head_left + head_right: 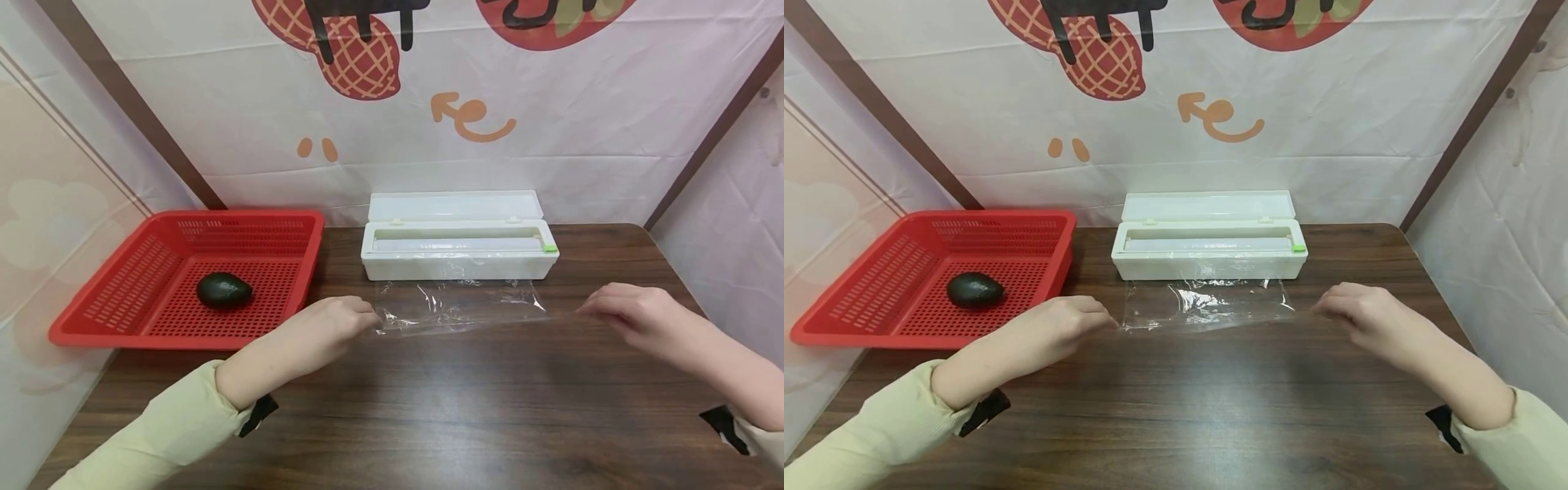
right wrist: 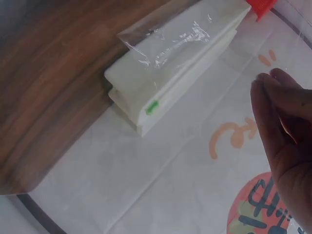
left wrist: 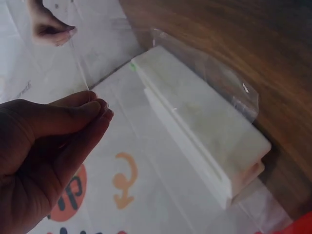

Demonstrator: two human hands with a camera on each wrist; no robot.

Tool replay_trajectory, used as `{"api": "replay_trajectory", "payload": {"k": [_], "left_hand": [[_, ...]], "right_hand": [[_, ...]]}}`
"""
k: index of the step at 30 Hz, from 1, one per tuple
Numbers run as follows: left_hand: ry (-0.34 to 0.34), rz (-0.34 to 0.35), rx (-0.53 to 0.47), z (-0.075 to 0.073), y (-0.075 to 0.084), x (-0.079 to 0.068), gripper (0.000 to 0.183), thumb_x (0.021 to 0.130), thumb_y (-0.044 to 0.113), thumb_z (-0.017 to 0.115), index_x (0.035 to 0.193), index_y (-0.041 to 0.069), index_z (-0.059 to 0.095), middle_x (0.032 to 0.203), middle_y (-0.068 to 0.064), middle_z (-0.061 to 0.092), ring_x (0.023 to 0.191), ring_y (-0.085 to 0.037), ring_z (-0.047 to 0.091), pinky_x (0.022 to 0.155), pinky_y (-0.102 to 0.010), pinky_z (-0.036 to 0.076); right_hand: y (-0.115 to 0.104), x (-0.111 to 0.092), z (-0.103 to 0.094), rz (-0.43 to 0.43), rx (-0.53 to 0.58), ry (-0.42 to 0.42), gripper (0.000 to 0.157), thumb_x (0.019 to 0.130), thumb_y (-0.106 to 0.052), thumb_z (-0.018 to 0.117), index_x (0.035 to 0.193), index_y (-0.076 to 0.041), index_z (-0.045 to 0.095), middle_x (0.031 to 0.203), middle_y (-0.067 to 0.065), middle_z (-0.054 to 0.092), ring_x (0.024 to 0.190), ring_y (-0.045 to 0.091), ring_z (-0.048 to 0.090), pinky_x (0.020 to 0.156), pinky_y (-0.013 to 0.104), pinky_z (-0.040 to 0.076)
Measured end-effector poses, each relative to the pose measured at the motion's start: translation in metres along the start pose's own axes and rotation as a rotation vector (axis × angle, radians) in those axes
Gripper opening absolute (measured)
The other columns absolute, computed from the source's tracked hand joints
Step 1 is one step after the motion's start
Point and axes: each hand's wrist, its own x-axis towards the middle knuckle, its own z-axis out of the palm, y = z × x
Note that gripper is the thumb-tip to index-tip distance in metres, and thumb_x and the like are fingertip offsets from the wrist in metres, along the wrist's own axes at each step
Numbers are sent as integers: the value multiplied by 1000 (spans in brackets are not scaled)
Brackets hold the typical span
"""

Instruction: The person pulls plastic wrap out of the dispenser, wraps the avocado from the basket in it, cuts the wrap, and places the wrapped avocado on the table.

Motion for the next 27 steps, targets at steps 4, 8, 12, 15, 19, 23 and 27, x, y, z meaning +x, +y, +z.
{"api": "replay_trajectory", "payload": {"k": [4,8,12,15,19,23,27], "left_hand": [[-81,3,-9,10,2,-2,29,63,-17,63,82,5,65,75,-1,62,69,-13,61,63,-23,50],[-157,12,-11,19,5,-3,30,63,-16,62,83,6,66,78,-1,63,71,-14,61,63,-25,51],[-211,37,-17,26,6,-6,29,61,-14,63,80,8,64,73,0,59,67,-13,59,58,-23,49],[-220,59,-19,31,7,-7,27,62,-12,64,77,9,63,69,1,57,65,-12,58,56,-22,47],[-225,75,-20,36,9,-9,26,63,-11,65,80,10,65,73,2,60,68,-10,59,59,-21,49],[-252,86,-23,41,10,-12,28,62,-9,67,84,9,67,77,2,61,71,-10,60,63,-21,49],[-265,107,-41,48,11,-14,27,63,-11,64,82,9,66,74,4,59,68,-9,58,59,-19,48]], "right_hand": [[1,-8,8,28,40,-98,37,98,-30,35,80,-17,65,78,-8,62,70,4,58,63,9,42],[-1,-13,15,43,89,-166,22,76,4,66,78,-18,64,77,-9,62,68,3,58,58,10,41],[-4,-18,22,49,162,-229,41,56,18,69,78,-16,65,75,-8,62,67,2,58,56,10,42],[-6,-21,26,68,206,-264,39,58,18,69,78,-15,66,75,-6,63,68,2,58,56,9,42],[-8,-25,31,102,247,-290,37,60,18,68,79,-14,66,75,-7,63,68,1,58,56,8,41],[-8,-30,37,108,269,-321,35,60,18,68,78,-11,67,75,-5,64,68,1,58,55,9,42],[-9,-34,43,115,308,-369,32,61,19,67,77,-9,66,73,-2,65,67,0,57,53,11,43]]}}
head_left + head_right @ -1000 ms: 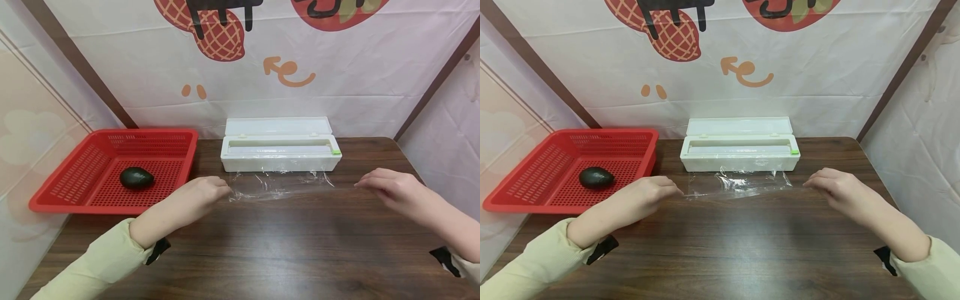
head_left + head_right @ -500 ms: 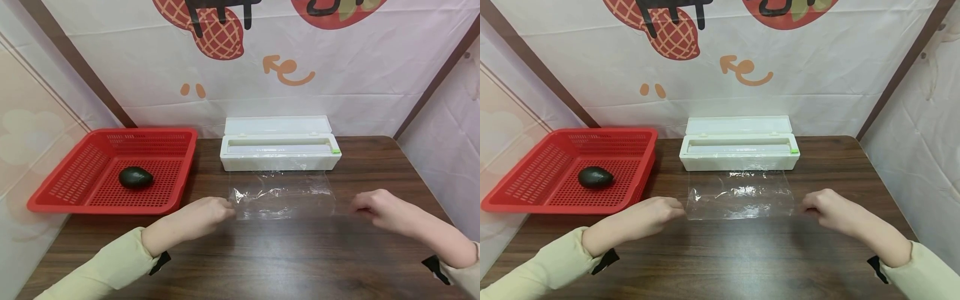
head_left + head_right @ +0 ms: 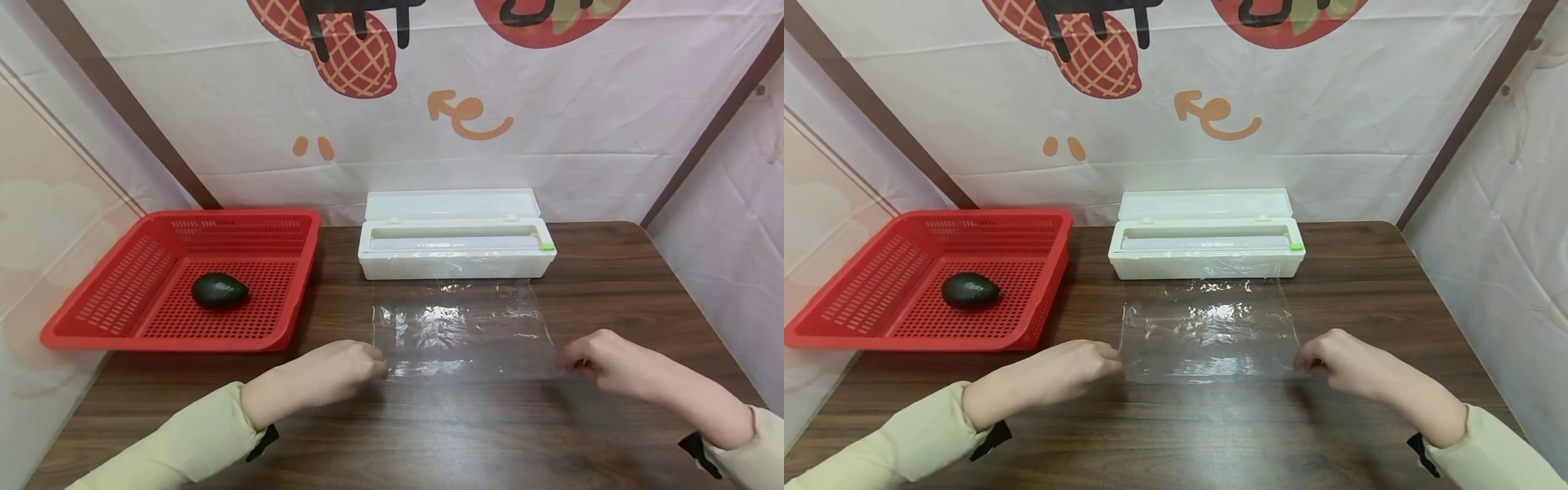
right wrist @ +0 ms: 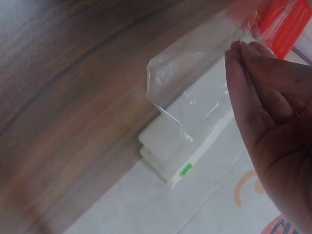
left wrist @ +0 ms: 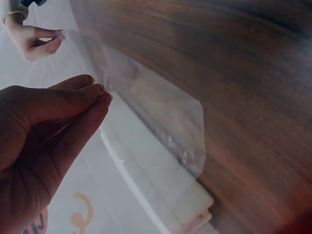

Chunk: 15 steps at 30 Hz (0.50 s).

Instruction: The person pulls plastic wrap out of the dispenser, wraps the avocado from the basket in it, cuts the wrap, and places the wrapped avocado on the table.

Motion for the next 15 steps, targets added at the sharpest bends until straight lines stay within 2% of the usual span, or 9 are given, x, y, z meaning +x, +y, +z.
{"api": "replay_trajectory", "payload": {"k": [8,12,15], "left_hand": [[-22,29,-49,12,3,-2,21,68,-8,65,77,11,65,69,7,55,63,-5,57,55,-15,45],[-34,39,-33,19,5,-2,20,69,-6,65,75,13,65,68,8,57,64,-5,58,56,-16,46],[-36,48,-14,24,7,-2,18,69,-4,66,76,14,66,69,8,59,64,-6,59,56,-17,46]], "right_hand": [[-2,-1,8,17,56,-53,32,61,19,67,71,-12,64,70,-6,62,64,-3,53,51,10,40],[-5,-2,12,76,82,-104,30,63,17,65,71,-12,64,69,-7,62,64,-4,52,50,13,42],[-6,-2,17,87,79,-124,30,62,16,64,69,-13,64,68,-10,59,63,-5,50,50,13,41]]}}
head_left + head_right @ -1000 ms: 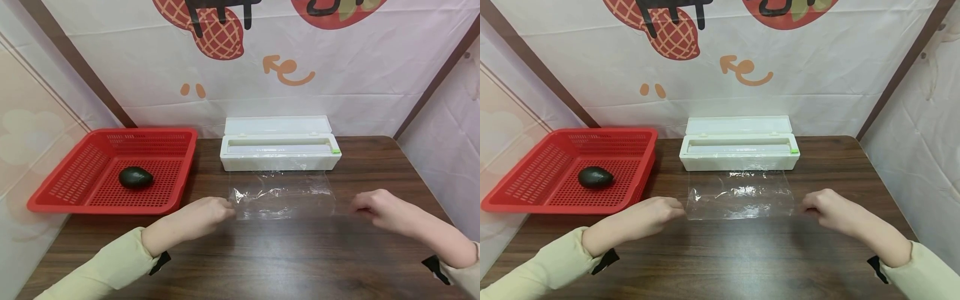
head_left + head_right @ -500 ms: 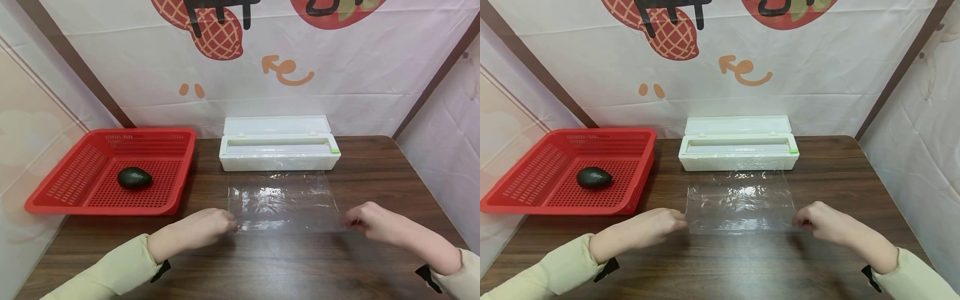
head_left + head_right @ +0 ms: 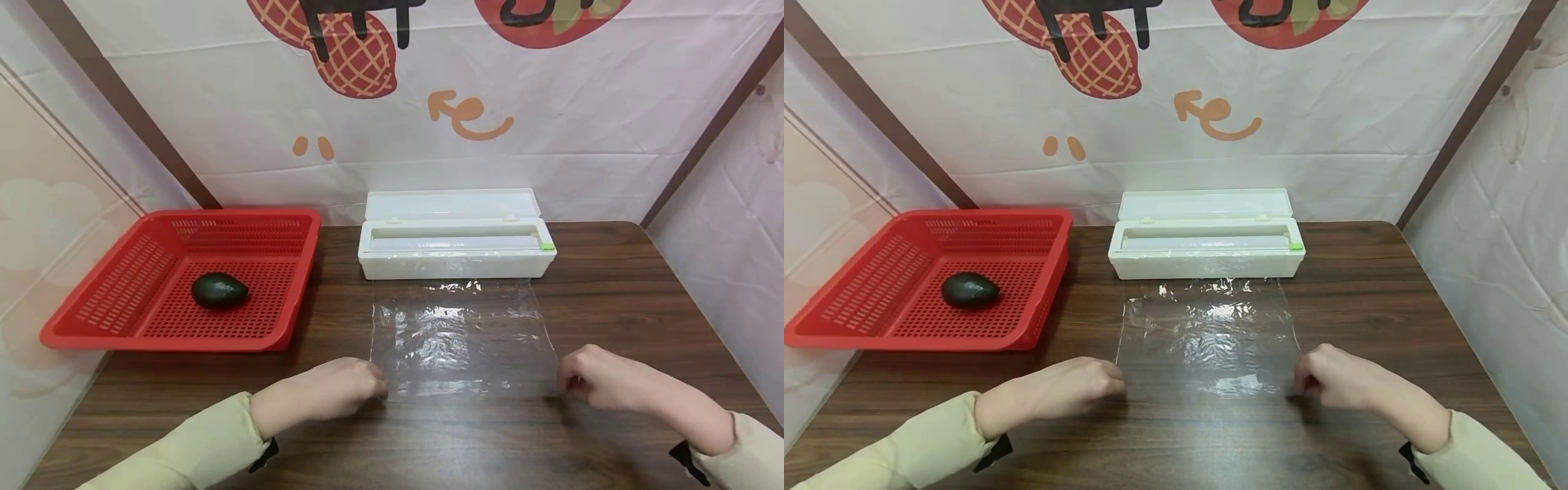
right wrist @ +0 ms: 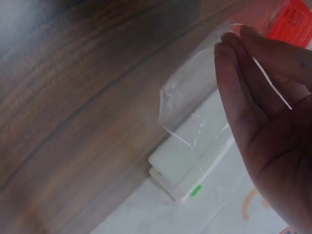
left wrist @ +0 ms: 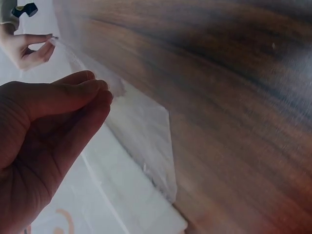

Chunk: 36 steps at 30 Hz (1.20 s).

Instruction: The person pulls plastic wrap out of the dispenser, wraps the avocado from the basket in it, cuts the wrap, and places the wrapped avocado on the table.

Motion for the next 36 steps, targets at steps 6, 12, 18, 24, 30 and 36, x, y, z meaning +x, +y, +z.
{"api": "replay_trajectory", "payload": {"k": [6,12,18,24,30,36], "left_hand": [[-22,7,1,9,3,1,16,72,-1,64,75,15,66,68,8,59,62,-6,59,54,-18,46],[-37,-2,-17,13,5,1,15,73,1,64,76,16,67,70,9,60,63,-5,59,55,-17,46],[-57,-17,-34,16,5,1,14,75,4,65,75,18,66,70,11,58,60,-5,57,52,-18,44],[-73,-19,-19,20,6,1,15,71,5,67,69,18,61,67,10,55,56,-6,53,48,-20,41],[-99,-38,-32,20,7,0,15,67,10,73,76,19,65,76,10,56,65,-5,57,56,-19,45],[-134,-60,-40,20,7,-2,18,65,17,76,79,20,66,76,9,50,66,-4,53,56,-19,44]], "right_hand": [[2,-1,10,-25,-13,4,30,60,15,64,67,-14,63,66,-13,57,61,-6,47,49,9,37],[3,-3,16,11,8,-31,32,61,15,63,68,-16,63,66,-15,56,60,-7,45,48,9,36],[4,-3,23,10,17,-62,31,59,14,60,68,-15,63,66,-15,57,59,-7,46,48,9,37],[2,-4,26,63,38,-100,29,60,12,63,68,-16,63,67,-17,54,58,-8,45,48,10,39],[-2,-4,27,126,27,-151,20,62,-8,77,68,-20,62,71,-19,49,61,-7,44,52,14,40],[-2,-5,28,136,18,-151,19,64,-28,79,66,-22,61,71,-20,46,61,-8,42,51,13,39]]}}
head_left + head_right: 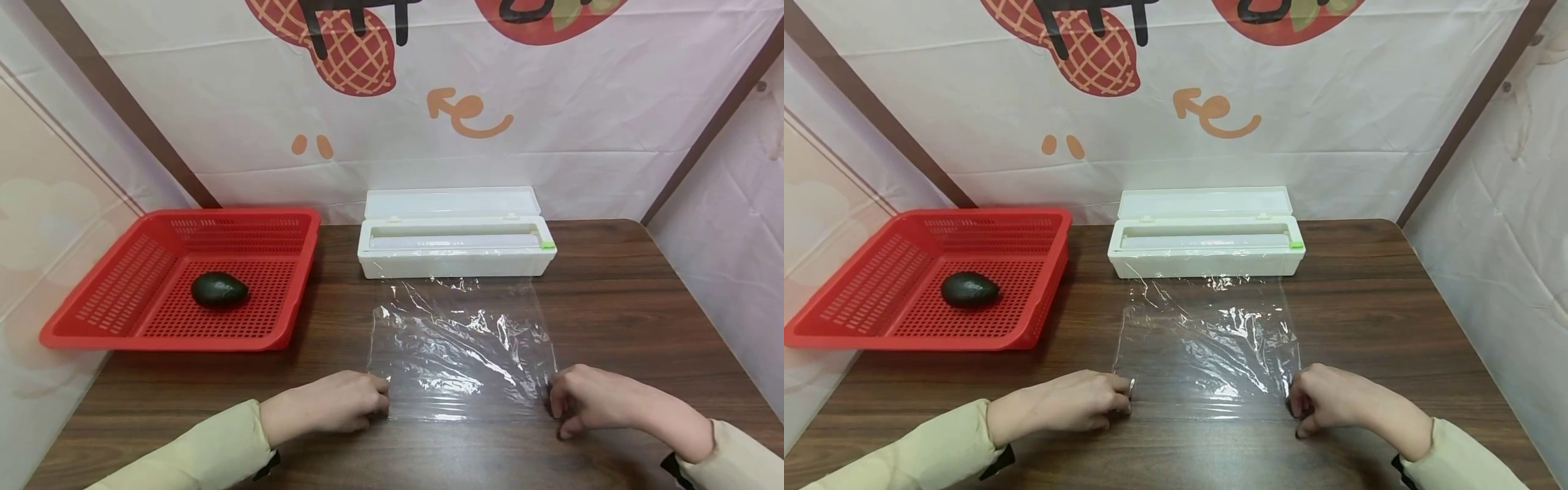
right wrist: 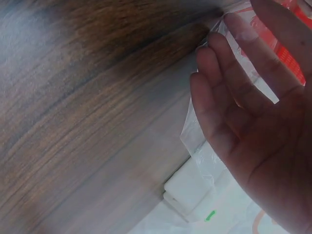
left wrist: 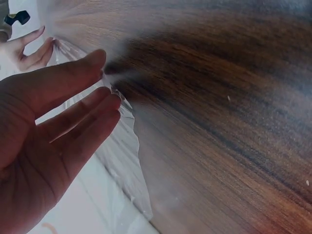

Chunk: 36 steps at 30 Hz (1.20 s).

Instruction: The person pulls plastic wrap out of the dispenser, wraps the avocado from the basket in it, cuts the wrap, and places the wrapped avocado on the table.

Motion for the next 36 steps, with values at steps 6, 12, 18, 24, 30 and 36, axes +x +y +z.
{"api": "replay_trajectory", "payload": {"k": [6,12,18,24,30,36], "left_hand": [[-5,12,-8,1,-1,0,16,70,30,75,73,22,62,74,11,46,61,0,48,54,-17,41],[15,11,30,1,-2,0,14,76,32,70,73,21,62,72,11,47,61,-2,50,54,-18,41],[51,17,56,1,-5,1,13,79,31,68,74,20,61,71,10,49,64,-4,53,54,-19,43],[74,19,67,-1,-7,2,12,80,29,67,73,21,61,70,10,49,65,-4,54,54,-19,43],[121,14,79,-9,-10,1,11,80,28,67,75,19,62,74,9,51,70,-5,54,56,-19,45],[145,9,89,-16,-12,-1,12,80,27,68,75,18,62,73,8,51,69,-7,53,55,-19,45]], "right_hand": [[0,1,0,-31,-8,36,17,70,-24,76,65,-24,60,69,-20,46,58,-9,41,49,10,35],[0,2,-5,-41,-21,51,14,76,-20,72,67,-23,61,68,-22,47,57,-9,42,48,10,36],[-1,6,-13,12,-70,103,5,78,-17,70,77,-18,65,74,-16,58,67,-3,52,56,21,46],[-1,10,-10,46,-255,277,24,75,-16,72,96,-6,64,91,-2,61,83,13,60,70,32,51],[5,16,-5,121,-299,324,45,78,-23,70,114,2,56,115,13,56,105,27,55,85,42,46],[12,18,0,169,-297,320,55,83,-23,66,125,7,48,131,23,45,117,36,47,91,47,42]]}}
